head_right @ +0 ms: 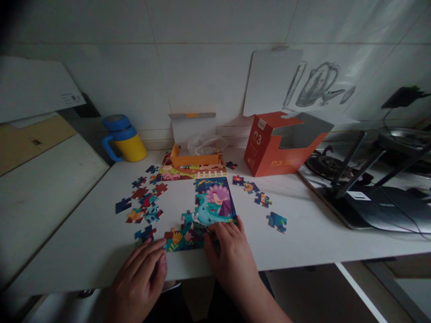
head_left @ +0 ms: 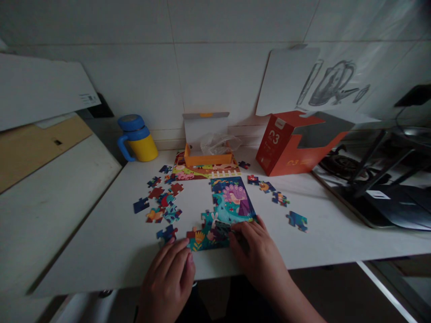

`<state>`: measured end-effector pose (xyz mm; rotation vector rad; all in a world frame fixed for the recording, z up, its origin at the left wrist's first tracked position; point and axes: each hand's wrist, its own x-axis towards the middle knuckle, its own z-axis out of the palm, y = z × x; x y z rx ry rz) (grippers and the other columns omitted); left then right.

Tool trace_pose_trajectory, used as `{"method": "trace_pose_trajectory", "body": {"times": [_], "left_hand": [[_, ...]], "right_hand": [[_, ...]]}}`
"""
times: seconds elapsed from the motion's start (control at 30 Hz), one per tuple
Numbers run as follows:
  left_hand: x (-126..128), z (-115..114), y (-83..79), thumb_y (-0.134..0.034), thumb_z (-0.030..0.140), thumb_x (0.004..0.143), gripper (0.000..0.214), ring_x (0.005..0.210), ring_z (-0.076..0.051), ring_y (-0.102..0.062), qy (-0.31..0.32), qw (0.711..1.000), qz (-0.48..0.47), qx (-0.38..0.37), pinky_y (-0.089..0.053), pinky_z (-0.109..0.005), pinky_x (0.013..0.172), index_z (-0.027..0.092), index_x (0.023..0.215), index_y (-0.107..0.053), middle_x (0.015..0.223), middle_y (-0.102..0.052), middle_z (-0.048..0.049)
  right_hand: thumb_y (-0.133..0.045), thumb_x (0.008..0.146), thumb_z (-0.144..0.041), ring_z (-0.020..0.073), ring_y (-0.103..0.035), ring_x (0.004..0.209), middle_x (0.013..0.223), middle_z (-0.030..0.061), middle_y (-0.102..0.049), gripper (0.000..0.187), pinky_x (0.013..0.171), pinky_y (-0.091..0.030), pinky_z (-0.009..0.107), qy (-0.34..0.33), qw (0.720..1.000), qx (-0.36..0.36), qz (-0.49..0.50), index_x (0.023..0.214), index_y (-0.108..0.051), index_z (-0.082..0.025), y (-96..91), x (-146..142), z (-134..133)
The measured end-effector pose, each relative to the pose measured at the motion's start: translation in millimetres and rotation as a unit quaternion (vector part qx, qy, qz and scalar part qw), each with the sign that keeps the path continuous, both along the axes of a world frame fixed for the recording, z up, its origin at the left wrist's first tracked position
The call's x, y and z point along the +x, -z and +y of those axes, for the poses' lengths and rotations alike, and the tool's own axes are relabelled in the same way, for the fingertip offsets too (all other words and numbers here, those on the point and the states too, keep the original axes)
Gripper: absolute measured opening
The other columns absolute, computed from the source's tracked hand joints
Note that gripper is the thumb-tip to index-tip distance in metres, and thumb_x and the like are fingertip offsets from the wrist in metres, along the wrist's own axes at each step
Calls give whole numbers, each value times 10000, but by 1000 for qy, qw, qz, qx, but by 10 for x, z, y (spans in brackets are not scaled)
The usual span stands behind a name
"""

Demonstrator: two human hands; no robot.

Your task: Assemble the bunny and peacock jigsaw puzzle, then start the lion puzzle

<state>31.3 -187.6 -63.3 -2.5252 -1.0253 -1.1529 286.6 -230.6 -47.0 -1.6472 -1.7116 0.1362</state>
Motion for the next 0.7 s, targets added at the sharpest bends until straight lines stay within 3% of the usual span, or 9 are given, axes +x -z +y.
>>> {"method": "trace_pose_trajectory", "body": {"times": [0.7], "left_hand": [[0,-16,-6,-617,108,1046,128,1091,-231,-777,-13,1000,0,2,-605,-383,1064,168,1073,-726,1157,-815,-88]], "right_hand": [[-615,1042,-213,262,-745,923,962,18,-773,67,1212,-382,598,8,1000,-1,-4,1031,-648,-270,-15,-24,5]]}}
